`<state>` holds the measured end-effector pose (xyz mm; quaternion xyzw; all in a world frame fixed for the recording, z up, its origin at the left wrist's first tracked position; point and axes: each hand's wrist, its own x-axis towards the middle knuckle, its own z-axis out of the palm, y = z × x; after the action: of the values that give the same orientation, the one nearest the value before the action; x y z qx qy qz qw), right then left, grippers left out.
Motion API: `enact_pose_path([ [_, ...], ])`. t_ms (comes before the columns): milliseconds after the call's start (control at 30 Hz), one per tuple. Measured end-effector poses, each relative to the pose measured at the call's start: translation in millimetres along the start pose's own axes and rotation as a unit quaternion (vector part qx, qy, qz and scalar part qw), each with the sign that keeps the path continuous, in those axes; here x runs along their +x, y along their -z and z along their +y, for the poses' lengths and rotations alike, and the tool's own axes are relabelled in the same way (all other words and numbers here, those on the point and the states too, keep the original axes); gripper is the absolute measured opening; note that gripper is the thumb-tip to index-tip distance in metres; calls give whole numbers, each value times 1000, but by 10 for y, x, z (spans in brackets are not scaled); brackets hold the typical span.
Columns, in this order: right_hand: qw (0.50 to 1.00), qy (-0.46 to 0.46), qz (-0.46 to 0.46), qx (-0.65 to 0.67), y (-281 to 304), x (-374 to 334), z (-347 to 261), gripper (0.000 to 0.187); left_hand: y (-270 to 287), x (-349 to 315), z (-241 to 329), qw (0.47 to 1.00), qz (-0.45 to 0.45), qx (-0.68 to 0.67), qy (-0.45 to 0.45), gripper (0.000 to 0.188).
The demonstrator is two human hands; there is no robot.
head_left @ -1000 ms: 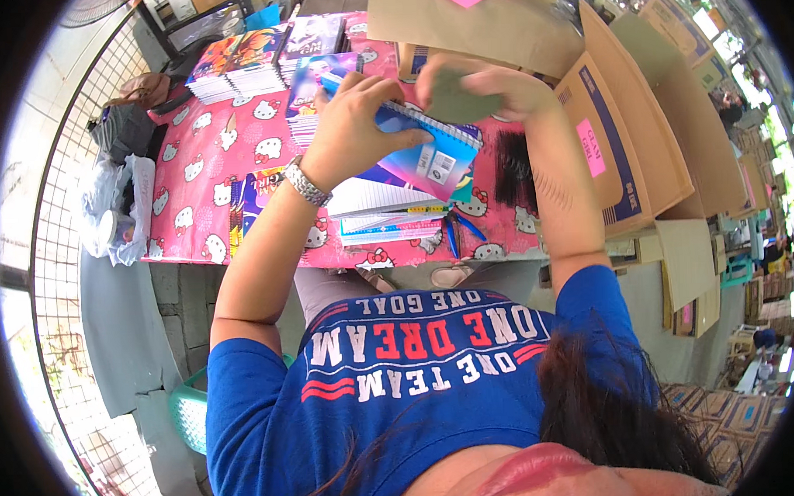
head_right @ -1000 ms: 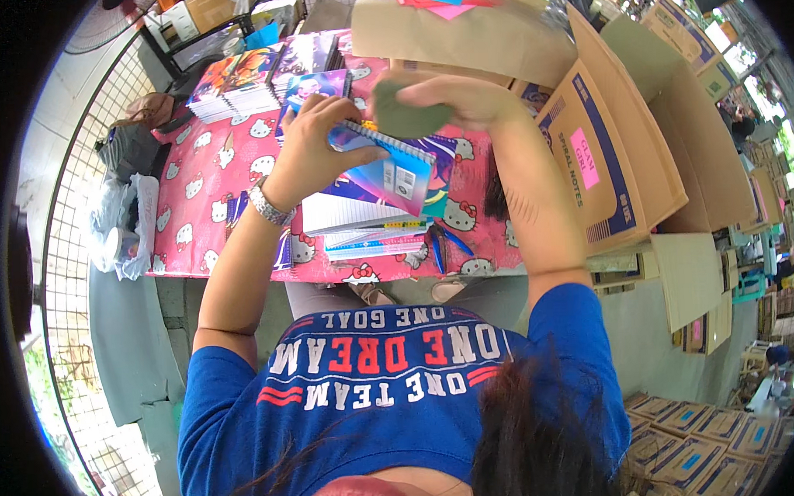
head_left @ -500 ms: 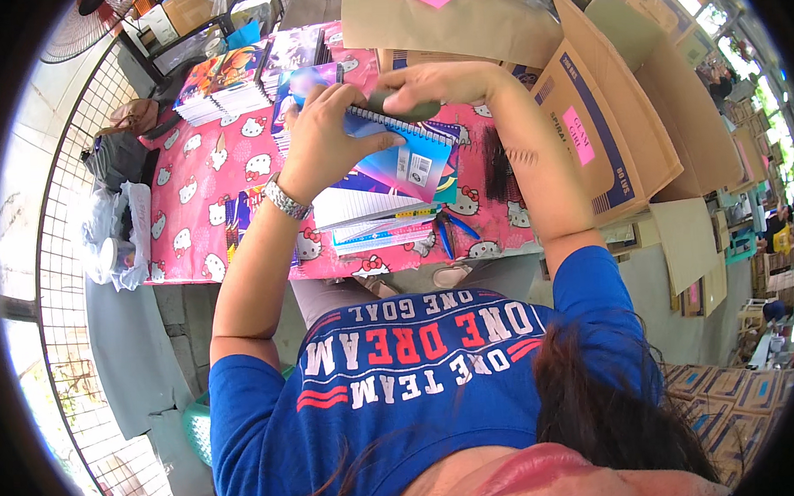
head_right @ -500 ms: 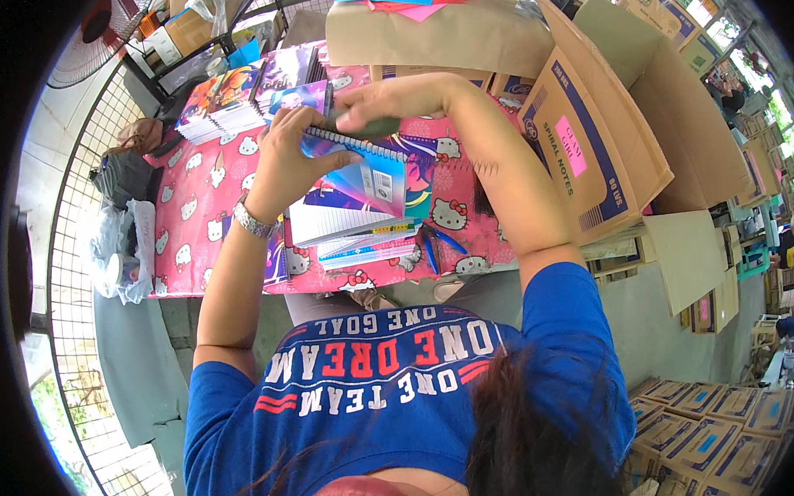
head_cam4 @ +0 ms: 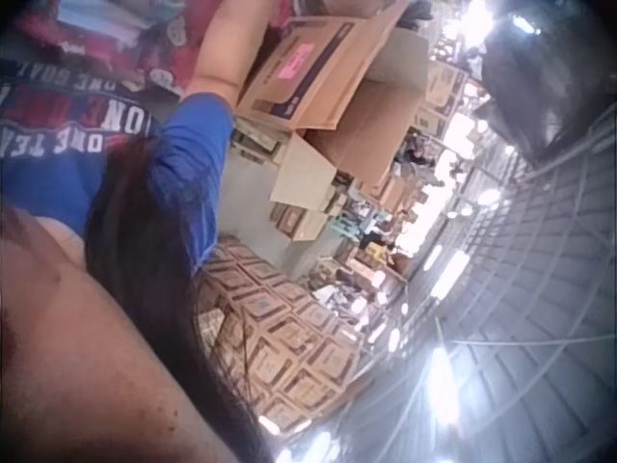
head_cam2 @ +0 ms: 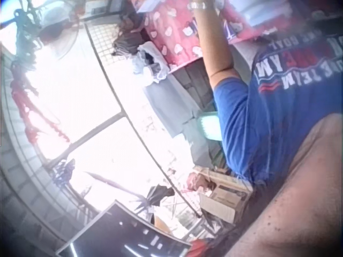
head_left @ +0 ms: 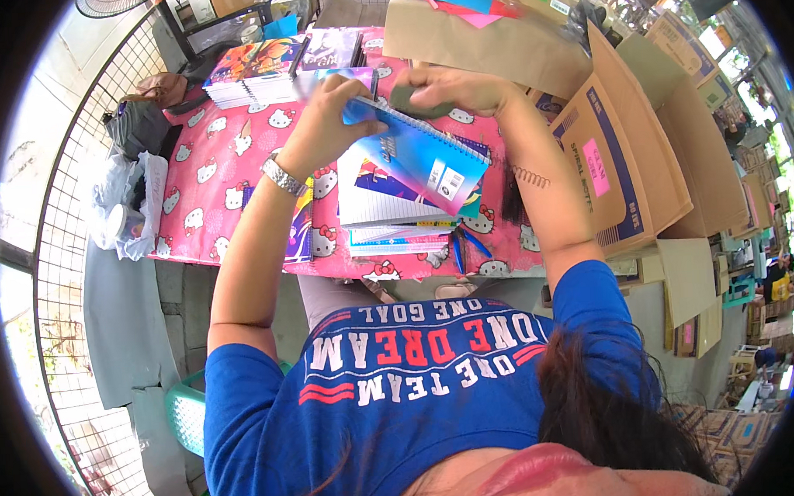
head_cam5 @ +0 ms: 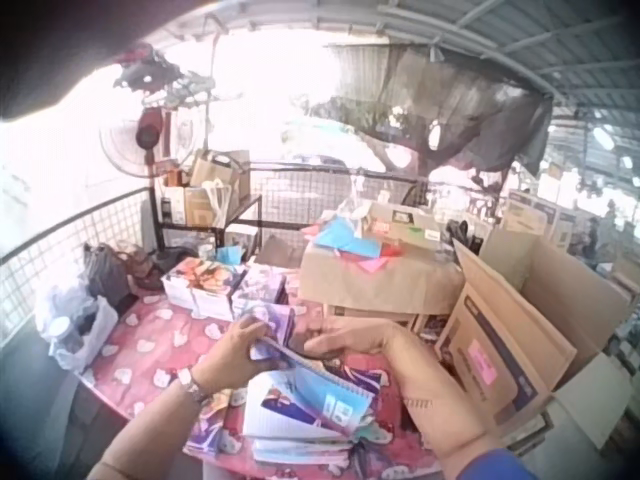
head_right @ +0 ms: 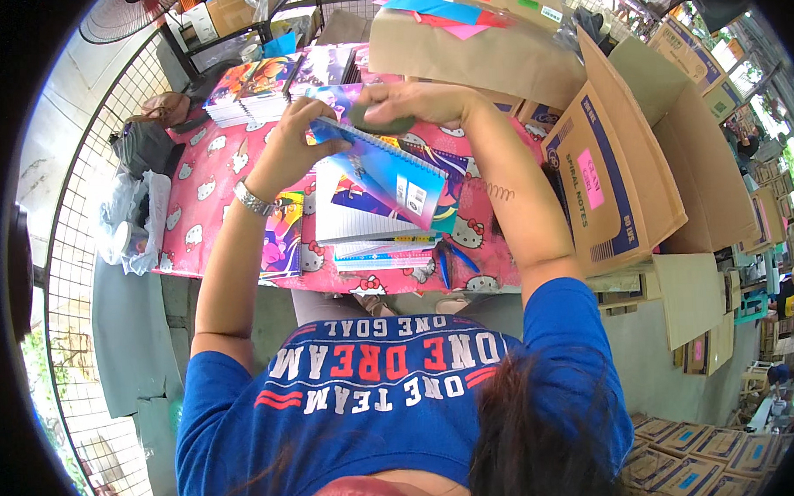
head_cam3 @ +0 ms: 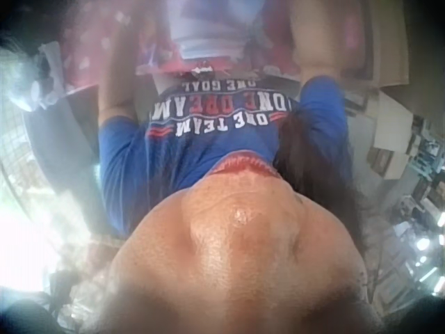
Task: The person manually threads a plastic spiral coil through the pre-punched holes of a stack of paper and covers to assemble notebooks, then places them on a stack.
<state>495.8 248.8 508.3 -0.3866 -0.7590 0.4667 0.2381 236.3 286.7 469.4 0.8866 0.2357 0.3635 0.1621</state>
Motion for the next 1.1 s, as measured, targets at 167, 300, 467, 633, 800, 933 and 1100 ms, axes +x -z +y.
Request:
enact_pose_path([
  [167,989,-114,69,57,1,84,18,58,-37,57,-36,998,-6,-58,6,42],
  [300,907,146,-87,385,41,52,115,60,-33,77,22,995,-34,-80,47,41],
  [467,993,-23,-21,116,1,104,66,54,-55,68,-10,997,-28,-72,29,39],
  [633,991,-18,12,132,5,62,33,52,-78,104,1,991,-49,-106,61,38],
  [800,953,49,22,297,27,83,262,55,-108,72,41,990,-45,-113,72,35],
  [933,983,-150,82,63,-72,119,318,57,-47,31,22,990,-30,-100,94,33],
  [1100,874,-240,417,-61,60,-716,2269,58,-126,77,153,958,34,-218,182,26],
])
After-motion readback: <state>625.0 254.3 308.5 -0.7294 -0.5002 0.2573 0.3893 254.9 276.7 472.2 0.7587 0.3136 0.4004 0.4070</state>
